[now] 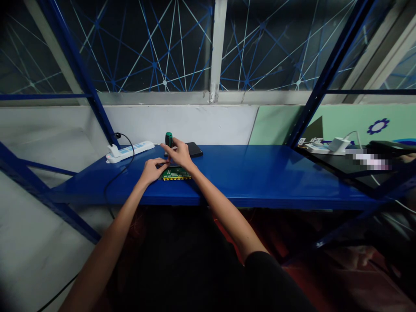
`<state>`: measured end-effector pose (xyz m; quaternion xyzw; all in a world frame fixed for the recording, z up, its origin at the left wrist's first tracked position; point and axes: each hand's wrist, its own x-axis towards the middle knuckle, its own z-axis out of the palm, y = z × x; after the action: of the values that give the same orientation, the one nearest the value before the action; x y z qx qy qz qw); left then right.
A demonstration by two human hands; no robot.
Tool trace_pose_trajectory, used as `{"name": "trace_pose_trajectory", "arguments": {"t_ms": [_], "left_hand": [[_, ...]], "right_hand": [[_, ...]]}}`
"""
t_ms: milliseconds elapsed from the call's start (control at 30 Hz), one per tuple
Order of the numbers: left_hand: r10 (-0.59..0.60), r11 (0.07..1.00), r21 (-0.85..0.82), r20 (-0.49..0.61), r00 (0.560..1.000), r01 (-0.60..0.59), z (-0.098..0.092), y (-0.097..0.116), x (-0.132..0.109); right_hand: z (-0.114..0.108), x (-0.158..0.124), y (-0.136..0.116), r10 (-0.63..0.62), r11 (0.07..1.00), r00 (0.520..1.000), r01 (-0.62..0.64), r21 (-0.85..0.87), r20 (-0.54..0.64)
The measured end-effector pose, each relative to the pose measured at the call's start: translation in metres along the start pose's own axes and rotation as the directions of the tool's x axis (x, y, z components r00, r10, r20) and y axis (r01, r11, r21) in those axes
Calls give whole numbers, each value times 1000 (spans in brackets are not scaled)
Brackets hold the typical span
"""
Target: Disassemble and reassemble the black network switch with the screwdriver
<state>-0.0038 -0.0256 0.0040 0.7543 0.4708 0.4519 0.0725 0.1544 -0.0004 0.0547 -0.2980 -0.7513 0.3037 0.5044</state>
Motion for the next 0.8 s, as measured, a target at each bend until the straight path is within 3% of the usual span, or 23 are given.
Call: {"name": "trace_pose_trajectory", "arguments": {"t_ms": [267, 800], "left_hand": [[-11, 1000, -22, -3, 1000, 11, -1, 2, 0], [-33, 999, 14, -23, 999, 34, -1, 0, -1]], "right_hand": [[-1, 2, 3, -38, 999, 999, 39, 32, -31], [-3, 1, 1, -26, 999, 1000, 25, 32, 18]]}}
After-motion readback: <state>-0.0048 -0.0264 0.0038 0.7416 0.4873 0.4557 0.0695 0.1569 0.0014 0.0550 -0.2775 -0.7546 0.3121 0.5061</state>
